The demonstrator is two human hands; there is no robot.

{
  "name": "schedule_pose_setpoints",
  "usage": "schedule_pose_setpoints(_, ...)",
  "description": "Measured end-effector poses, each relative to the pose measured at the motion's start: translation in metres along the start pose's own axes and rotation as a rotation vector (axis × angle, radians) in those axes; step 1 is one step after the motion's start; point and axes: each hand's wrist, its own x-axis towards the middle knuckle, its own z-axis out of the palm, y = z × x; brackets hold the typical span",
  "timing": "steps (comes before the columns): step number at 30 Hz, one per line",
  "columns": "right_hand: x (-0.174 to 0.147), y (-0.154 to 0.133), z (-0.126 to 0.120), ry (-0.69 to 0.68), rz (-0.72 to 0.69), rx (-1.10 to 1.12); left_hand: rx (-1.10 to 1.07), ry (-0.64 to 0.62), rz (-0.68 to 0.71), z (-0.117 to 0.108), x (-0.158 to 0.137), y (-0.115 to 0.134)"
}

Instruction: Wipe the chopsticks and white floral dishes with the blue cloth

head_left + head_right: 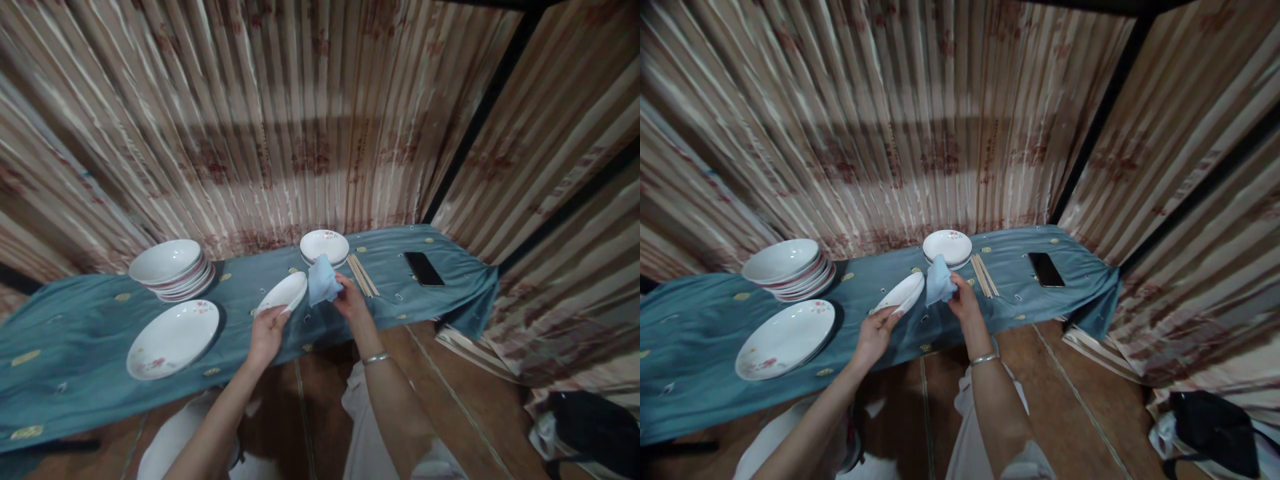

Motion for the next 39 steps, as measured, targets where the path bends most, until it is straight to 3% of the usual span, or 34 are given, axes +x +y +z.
schedule_pose_setpoints(3, 0.0, -0.007, 0.001, -0.009, -0.038, 0.039, -0.198, 0.085, -0.137, -0.003, 0.005, 0.019)
schedule_pose_setpoints(6, -0.004, -0.011, 0.006, -0.014, -0.084, 0.031, -0.433, 0.081, -0.228, -0.005, 0.006, 0.031)
schedule_pose_setpoints(10, -0.018, -0.006, 0.027, -0.098, -0.191, -0.159, -0.572, 0.07, -0.313, -0.003, 0.004, 0.032)
schedule_pose_setpoints(13, -0.039, 0.008, 0.054, -0.164, -0.435, -0.496, -0.615, 0.06, -0.34, -0.002, 0.005, 0.023)
schedule_pose_setpoints(17, -0.066, 0.033, 0.088, -0.354, -0.745, -1.204, -0.709, 0.081, -0.357, -0.007, 0.012, 0.012)
schedule_pose_setpoints(21, -0.065, 0.044, 0.104, -0.333, -0.848, -1.513, -0.796, 0.093, -0.393, -0.015, 0.018, 0.002)
schedule_pose_setpoints(26, -0.04, 0.044, 0.104, -0.178, -0.82, -1.522, -0.765, 0.043, -0.388, -0.024, 0.014, -0.006)
schedule_pose_setpoints(32, -0.017, 0.061, 0.075, -0.074, -0.769, -1.356, -0.758, 0.029, -0.476, -0.033, 0.011, -0.01)
schedule_pose_setpoints(36, -0.015, 0.072, 0.064, -0.052, -0.733, -1.319, -0.724, 0.019, -0.515, -0.039, 0.011, -0.014)
schedule_pose_setpoints(39, -0.027, 0.079, 0.073, -0.1, -0.749, -1.39, -0.803, 0.0, -0.508, -0.04, 0.011, -0.017)
